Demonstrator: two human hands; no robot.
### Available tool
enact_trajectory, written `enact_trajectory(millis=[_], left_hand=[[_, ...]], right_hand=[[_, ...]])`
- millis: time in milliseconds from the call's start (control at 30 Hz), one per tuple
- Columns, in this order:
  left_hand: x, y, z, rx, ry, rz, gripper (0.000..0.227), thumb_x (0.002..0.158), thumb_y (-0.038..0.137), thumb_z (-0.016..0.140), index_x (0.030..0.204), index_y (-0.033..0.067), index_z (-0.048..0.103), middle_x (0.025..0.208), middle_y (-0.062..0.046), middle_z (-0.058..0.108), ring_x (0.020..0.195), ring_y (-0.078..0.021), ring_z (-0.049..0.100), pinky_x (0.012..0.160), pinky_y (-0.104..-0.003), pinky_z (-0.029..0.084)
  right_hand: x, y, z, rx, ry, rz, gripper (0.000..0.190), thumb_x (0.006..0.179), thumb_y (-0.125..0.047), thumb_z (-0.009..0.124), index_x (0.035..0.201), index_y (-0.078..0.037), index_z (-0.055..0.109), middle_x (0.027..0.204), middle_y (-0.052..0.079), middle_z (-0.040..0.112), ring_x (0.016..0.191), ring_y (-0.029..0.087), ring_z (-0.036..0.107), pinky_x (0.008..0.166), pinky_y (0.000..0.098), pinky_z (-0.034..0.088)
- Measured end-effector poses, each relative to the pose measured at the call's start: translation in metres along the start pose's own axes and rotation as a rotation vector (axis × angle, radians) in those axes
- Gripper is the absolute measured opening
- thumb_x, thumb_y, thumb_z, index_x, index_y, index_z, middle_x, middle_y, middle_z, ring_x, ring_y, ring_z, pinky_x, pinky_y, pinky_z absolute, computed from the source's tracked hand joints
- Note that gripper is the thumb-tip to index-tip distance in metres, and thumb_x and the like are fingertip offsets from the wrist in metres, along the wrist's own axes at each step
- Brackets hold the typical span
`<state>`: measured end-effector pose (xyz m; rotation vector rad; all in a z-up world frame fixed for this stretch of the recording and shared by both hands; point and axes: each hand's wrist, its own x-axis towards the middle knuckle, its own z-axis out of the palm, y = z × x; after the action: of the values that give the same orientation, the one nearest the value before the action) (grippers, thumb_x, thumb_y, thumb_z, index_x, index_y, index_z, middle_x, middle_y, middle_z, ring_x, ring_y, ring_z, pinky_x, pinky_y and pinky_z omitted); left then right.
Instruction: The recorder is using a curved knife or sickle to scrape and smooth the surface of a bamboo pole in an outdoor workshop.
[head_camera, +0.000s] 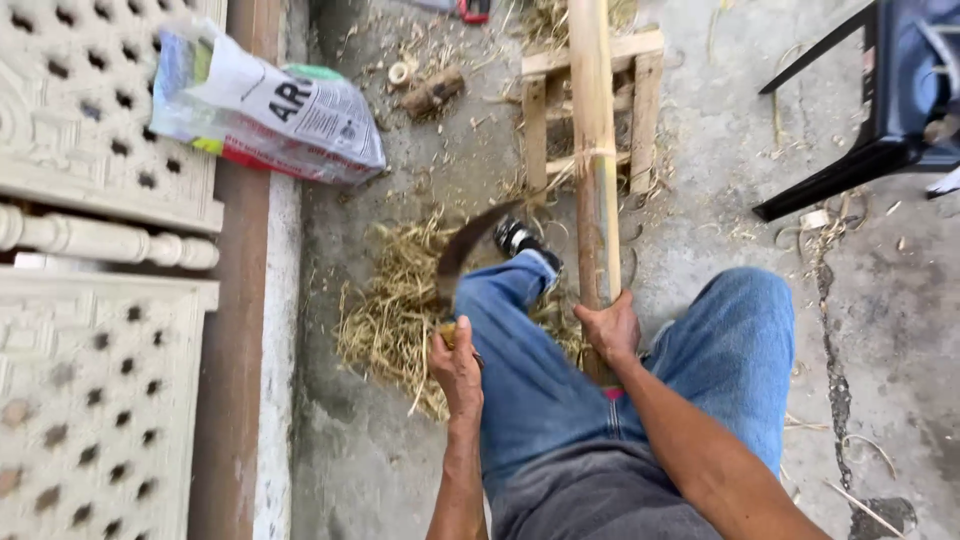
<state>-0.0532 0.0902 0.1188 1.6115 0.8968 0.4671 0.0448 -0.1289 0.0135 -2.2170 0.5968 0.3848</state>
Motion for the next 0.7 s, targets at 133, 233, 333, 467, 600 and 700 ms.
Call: enact_trajectory(millis=[133,233,333,467,600,700], left_hand=[[-0.002,0.025,0.023,-0.013,-0.179,0.068,0.037,0.096,0.039,0.070,0.088,0.0053,0.058,0.065,0.001,0.053,0.054,-0.0094,0.052,0.047,-0.029,0.042],[0.015,0.034,0.052,-0.112,-0.253,0.166,0.041,0.095,0.041,0.073,0.088,0.0050,0.055,0.068,0.001,0.054,0.054,-0.0081,0.053,0.046,-0.028,0.044],[0.031,0.013,0.073,-0.112,-0.319,0.103,0.042,0.094,0.044,0.072,0.089,0.0046,0.058,0.069,0.000,0.052,0.050,-0.0077,0.051,0.041,-0.027,0.043],[0.040,0.023,0.103,-0.047,-0.381,-0.041,0.043,0.090,0.048,0.068,0.093,0.0051,0.063,0.071,-0.004,0.060,0.051,-0.0149,0.056,0.043,-0.034,0.050],[0.050,-0.020,0.126,0.158,-0.283,0.331,0.052,0.097,0.050,0.070,0.086,-0.0010,0.066,0.073,-0.012,0.065,0.064,-0.0248,0.062,0.062,-0.041,0.051],[0.062,-0.019,0.136,0.256,-0.304,0.269,0.056,0.094,0.054,0.067,0.084,-0.0007,0.065,0.072,-0.016,0.064,0.067,-0.0308,0.062,0.065,-0.046,0.050]], right_hand=[[-0.009,0.012,0.001,-0.018,-0.008,-0.002,0.087,0.068,-0.050,0.088,0.126,0.001,0.049,0.108,0.031,0.070,0.103,0.047,0.068,0.090,0.0533,0.053],[-0.005,-0.006,-0.003,-0.026,0.013,-0.014,0.089,0.068,-0.049,0.088,0.129,0.002,0.047,0.107,0.031,0.070,0.101,0.047,0.068,0.089,0.0529,0.054],[-0.004,0.007,0.006,0.030,0.049,-0.055,0.093,0.064,-0.048,0.089,0.129,0.002,0.046,0.106,0.030,0.070,0.099,0.045,0.069,0.087,0.0516,0.054],[-0.008,-0.015,-0.005,-0.086,0.003,0.001,0.089,0.070,-0.050,0.086,0.131,0.002,0.047,0.106,0.029,0.071,0.099,0.044,0.070,0.088,0.0504,0.055],[-0.001,0.010,-0.010,-0.053,-0.030,-0.003,0.097,0.070,-0.053,0.087,0.137,0.004,0.043,0.108,0.032,0.069,0.098,0.043,0.069,0.088,0.0505,0.055],[0.018,0.025,-0.031,0.105,-0.332,-0.018,0.105,0.073,-0.058,0.081,0.140,0.007,0.033,0.115,0.030,0.064,0.098,0.037,0.072,0.086,0.0473,0.061]])
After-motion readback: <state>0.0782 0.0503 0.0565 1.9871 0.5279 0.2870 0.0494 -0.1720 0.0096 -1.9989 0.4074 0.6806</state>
